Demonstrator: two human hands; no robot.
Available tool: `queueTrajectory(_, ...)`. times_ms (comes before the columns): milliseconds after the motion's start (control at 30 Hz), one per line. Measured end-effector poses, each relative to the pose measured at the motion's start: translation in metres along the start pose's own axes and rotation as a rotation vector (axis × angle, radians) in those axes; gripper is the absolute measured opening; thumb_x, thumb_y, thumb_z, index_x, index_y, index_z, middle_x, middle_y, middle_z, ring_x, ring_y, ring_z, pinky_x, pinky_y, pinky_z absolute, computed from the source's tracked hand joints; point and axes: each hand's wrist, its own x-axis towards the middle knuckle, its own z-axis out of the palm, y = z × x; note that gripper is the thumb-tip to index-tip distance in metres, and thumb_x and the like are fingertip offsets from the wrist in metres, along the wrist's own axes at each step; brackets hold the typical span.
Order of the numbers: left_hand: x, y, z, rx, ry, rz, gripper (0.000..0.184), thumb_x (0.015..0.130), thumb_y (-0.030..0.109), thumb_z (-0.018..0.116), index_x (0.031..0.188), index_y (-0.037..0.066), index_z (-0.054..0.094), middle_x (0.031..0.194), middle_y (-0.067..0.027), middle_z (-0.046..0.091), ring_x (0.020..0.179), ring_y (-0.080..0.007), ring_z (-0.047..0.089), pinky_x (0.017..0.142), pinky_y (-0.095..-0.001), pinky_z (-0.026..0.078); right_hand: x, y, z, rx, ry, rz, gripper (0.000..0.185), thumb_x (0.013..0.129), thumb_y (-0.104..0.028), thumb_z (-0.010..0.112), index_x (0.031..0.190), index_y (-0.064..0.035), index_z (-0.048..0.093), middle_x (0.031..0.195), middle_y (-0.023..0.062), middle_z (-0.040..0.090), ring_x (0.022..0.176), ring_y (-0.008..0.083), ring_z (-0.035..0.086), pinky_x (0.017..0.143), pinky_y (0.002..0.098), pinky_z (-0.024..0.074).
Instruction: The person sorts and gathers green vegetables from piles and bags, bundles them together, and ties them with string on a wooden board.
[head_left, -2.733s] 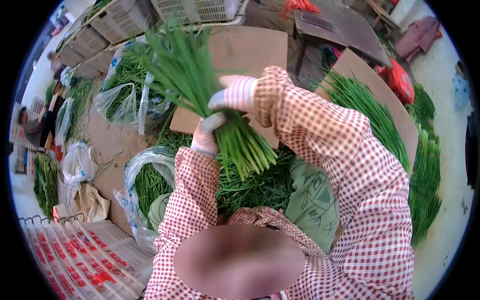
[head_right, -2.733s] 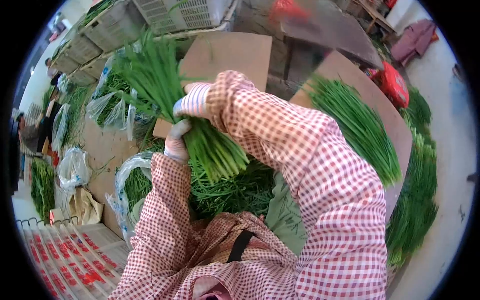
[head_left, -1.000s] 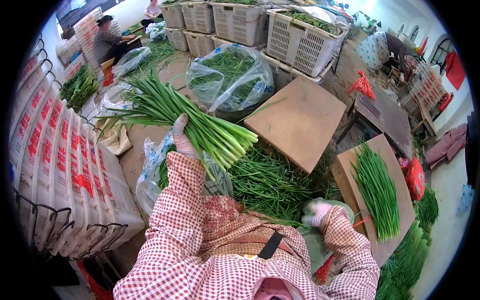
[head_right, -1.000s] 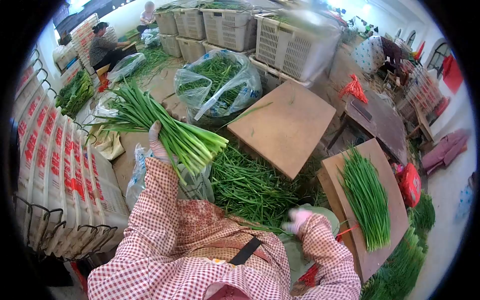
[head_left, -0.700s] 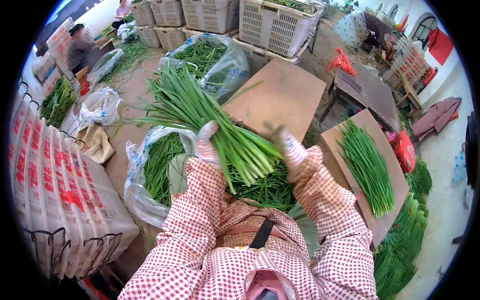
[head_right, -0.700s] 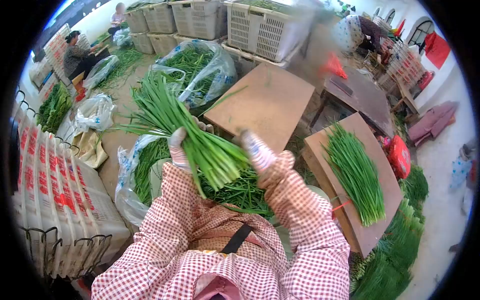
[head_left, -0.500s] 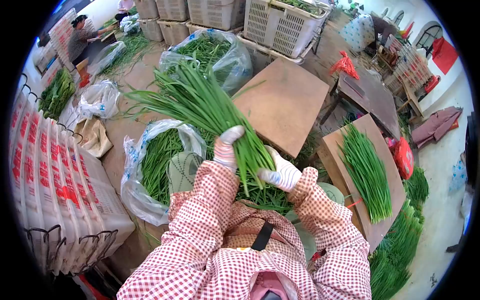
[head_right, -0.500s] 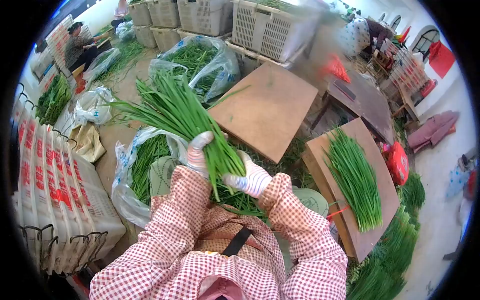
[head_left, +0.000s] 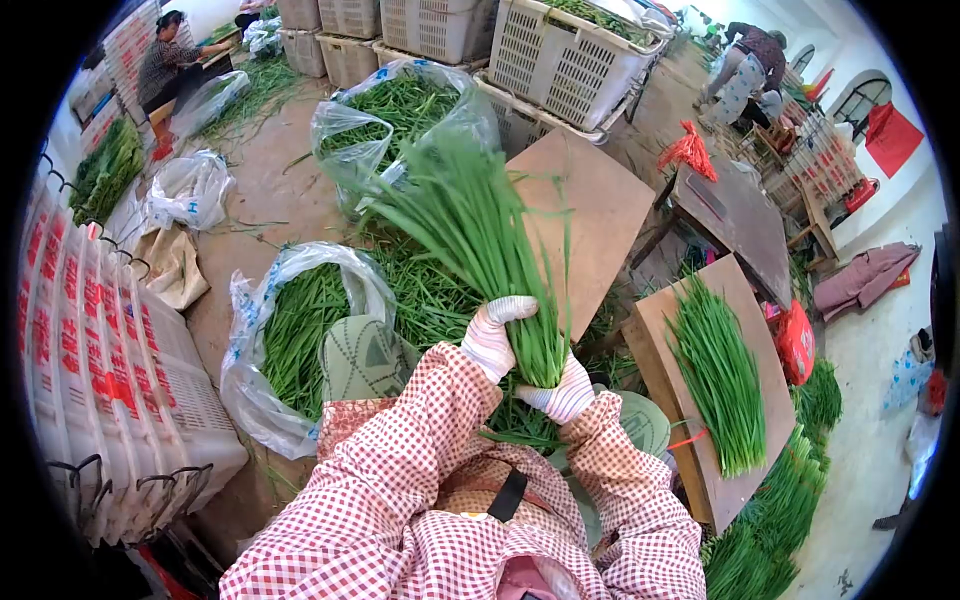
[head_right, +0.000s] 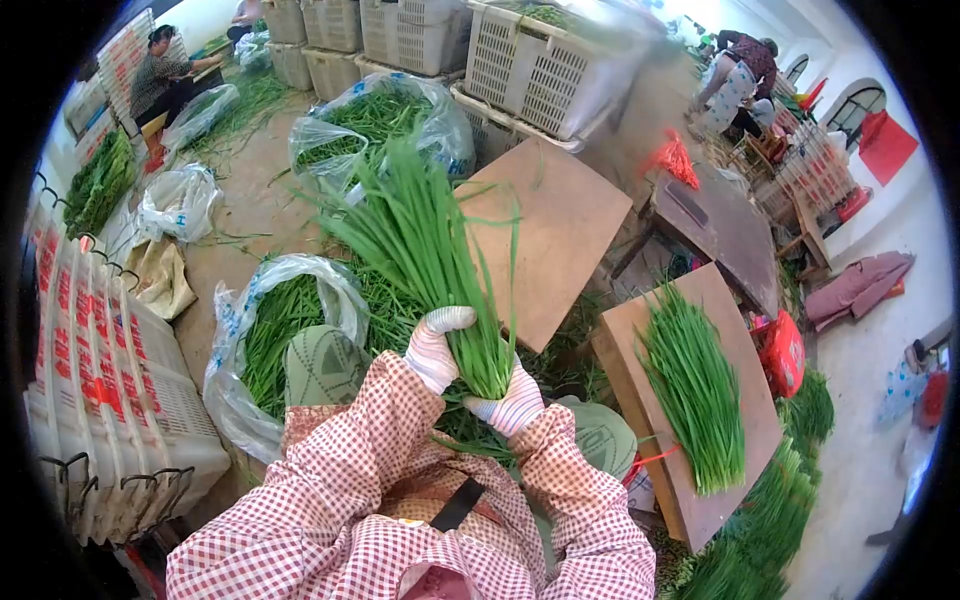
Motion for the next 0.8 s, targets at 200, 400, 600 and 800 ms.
queueTrajectory(200, 0.033, 0.019, 0.041, 0.822, 0.103, 0.092, 0.065, 0.072, 0.022, 0.082, 0.126, 0.003, 0.051, 0.112, -0.0120, 0.063, 0.108, -0.0276, 0.058, 0.101, -0.0415, 0.043, 0.002, -0.037, -0.027, 0.486, 0.328, 0.231, 0.055, 0.066, 0.008, 0.069, 0.117, -0.0082, 0.056, 0.093, 0.0024, 0.060, 0.078, 0.0183, 0.060, 0.063, 0.0348, 0.0511)
queueTrajectory(400, -0.037, 0.018, 0.072, 1.904, -0.574, 0.568, 0.052, 0.073, 0.007, 0.065, 0.123, 0.001, 0.053, 0.104, -0.0221, 0.063, 0.097, -0.0365, 0.063, 0.082, -0.0424, 0.051, -0.005, 0.035, -0.055, 0.657, 0.249, 0.718, 0.043, 0.070, -0.003, 0.077, 0.107, -0.0130, 0.059, 0.069, 0.0016, 0.056, 0.057, 0.0176, 0.054, 0.054, 0.0356, 0.0521)
queueTrajectory(600, -0.103, -0.001, 0.167, 1.722, -1.181, 0.271, 0.045, 0.062, 0.010, 0.072, 0.106, 0.006, 0.065, 0.086, -0.0178, 0.067, 0.084, -0.0333, 0.068, 0.069, -0.0405, 0.055, -0.037, 0.035, -0.031, 0.581, 0.376, 0.585, 0.032, 0.069, -0.005, 0.074, 0.096, -0.0108, 0.057, 0.072, 0.0034, 0.055, 0.058, 0.0176, 0.055, 0.053, 0.0337, 0.0495)
queueTrajectory(800, -0.143, -0.029, 0.169, 1.361, -1.276, 0.436, 0.045, 0.065, 0.014, 0.070, 0.108, 0.006, 0.064, 0.091, -0.0179, 0.066, 0.086, -0.0331, 0.067, 0.070, -0.0409, 0.054, -0.043, 0.054, -0.025, 0.665, 0.443, 0.801, 0.037, 0.073, -0.004, 0.071, 0.104, -0.0152, 0.055, 0.077, 0.0040, 0.060, 0.064, 0.0201, 0.059, 0.048, 0.0343, 0.0513)
